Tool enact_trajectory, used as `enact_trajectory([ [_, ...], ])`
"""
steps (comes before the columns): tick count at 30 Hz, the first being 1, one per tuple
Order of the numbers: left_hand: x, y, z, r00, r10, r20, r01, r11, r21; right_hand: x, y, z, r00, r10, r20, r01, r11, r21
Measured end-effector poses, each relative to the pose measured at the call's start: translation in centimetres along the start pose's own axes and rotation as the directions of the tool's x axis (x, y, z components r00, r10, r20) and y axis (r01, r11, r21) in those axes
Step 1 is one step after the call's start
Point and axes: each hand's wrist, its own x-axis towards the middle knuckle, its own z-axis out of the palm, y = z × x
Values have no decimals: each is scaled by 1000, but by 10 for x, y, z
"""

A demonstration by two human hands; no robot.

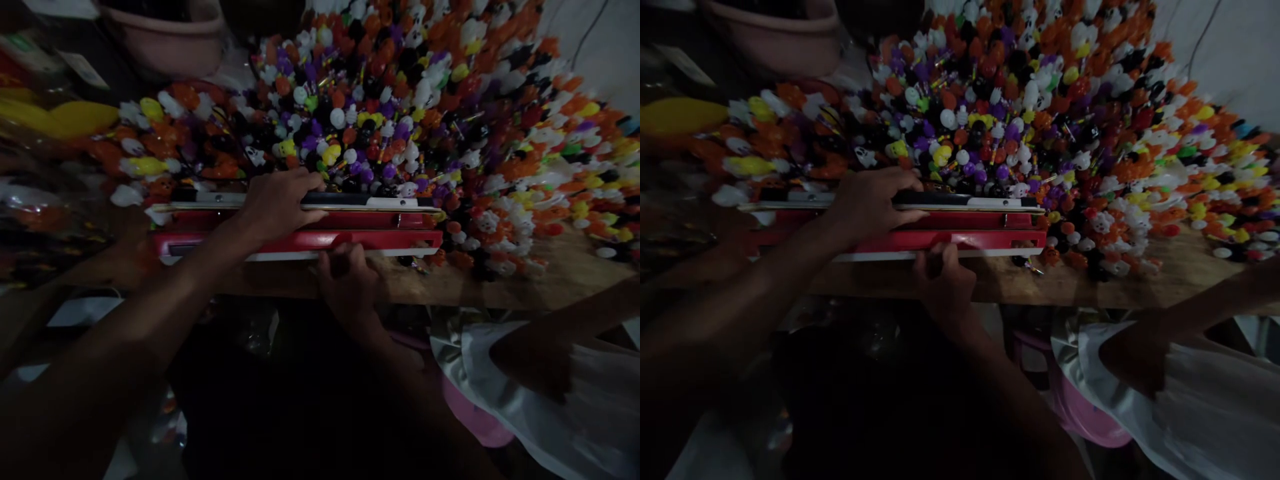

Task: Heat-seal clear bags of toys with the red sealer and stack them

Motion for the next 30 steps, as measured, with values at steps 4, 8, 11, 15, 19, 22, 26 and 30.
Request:
enact_trajectory([
  [4, -7, 4, 1, 1000, -5, 14, 4, 998, 56, -6, 1, -2, 998, 43, 40, -43, 999, 4],
  [8, -13, 7, 2, 1000, 1, 3, -1, 998, 69, -11, 3, -4, 999, 22, 48, -23, 1000, 22],
  [11, -17, 8, 2, 1000, -2, 13, 1, 997, 74, -13, 4, -5, 999, -6, 35, 6, 1000, 12],
  [15, -16, 7, 1, 1000, 8, 21, -9, 997, 77, -13, 5, -3, 997, -71, -28, 71, 997, -3],
  [19, -15, 5, 1, 999, 38, 18, -38, 998, 47, -10, 6, -1, 993, -102, -59, 101, 995, -20],
  [22, -15, 4, 1, 999, 48, -2, -48, 998, 37, -10, 7, 1, 993, -102, -67, 100, 994, -35],
  [26, -14, 4, 1, 999, 35, 7, -36, 999, 19, -8, 9, 3, 984, -141, -106, 140, 990, -16],
  [30, -11, 3, 0, 999, 35, 17, -36, 999, 17, -7, 12, 5, 978, -162, -132, 159, 987, -38],
])
